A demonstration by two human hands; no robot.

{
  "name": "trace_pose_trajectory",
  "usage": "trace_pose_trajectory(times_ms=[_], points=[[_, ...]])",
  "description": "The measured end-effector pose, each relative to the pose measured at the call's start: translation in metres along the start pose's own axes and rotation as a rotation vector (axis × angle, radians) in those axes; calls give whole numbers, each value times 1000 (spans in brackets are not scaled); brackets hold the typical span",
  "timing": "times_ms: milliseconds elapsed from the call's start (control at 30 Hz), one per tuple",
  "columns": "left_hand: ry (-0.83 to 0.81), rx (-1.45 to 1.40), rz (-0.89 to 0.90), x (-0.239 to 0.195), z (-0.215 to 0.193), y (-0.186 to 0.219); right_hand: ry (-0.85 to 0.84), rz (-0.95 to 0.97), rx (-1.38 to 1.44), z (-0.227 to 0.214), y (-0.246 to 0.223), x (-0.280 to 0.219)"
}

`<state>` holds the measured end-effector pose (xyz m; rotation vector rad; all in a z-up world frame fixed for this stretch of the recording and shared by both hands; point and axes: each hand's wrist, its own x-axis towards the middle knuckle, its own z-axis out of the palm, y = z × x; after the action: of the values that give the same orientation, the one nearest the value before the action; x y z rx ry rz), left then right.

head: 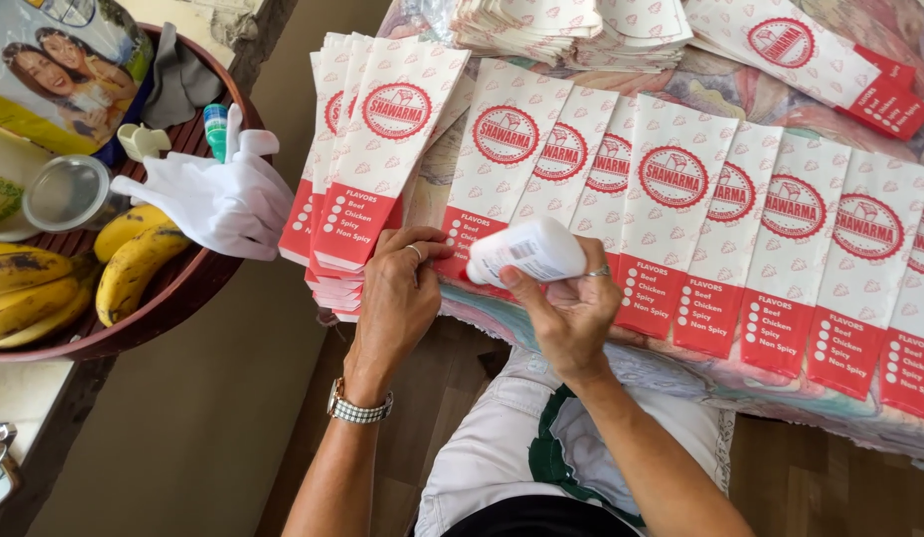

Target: The person folds printed shawarma wrappers on a table, aligns them, and applies glue to the edges to seal them. They handle multiple wrappers one at a time, using a glue bottle and occasionally adjusting the stack.

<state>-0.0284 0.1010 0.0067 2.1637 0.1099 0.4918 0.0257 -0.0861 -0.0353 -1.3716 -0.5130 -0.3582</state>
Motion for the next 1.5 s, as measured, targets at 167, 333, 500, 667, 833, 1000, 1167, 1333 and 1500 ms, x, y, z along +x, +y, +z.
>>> trace_pose_trajectory(times_ms=[167,333,500,667,833,1000,1167,1333,1500], points=[[-7,54,118,2,3,5,221,201,118,-54,-1,-7],[-98,231,265,-6,10,-26,473,416,408,-126,-58,6],[59,669,475,-3,39,-83,585,526,461,-271,-93,-8],[234,1038,355,-4,46,-107,831,433,-382,-436,-146,-10],[298,907,452,1,75,-7,725,634,-1009,-540,-166,13],[81,356,533,2,145,124,668,947,-1072,-569,-166,21],[-201,-83,764,-6,222,207,534,871,-1095,-569,-173,3],[-393,-201,879,-35,302,241,274,253,-1599,-565,-163,-24],[-413,-284,929,-58,357,266,53,-136,-1220,-465,-163,-33]])
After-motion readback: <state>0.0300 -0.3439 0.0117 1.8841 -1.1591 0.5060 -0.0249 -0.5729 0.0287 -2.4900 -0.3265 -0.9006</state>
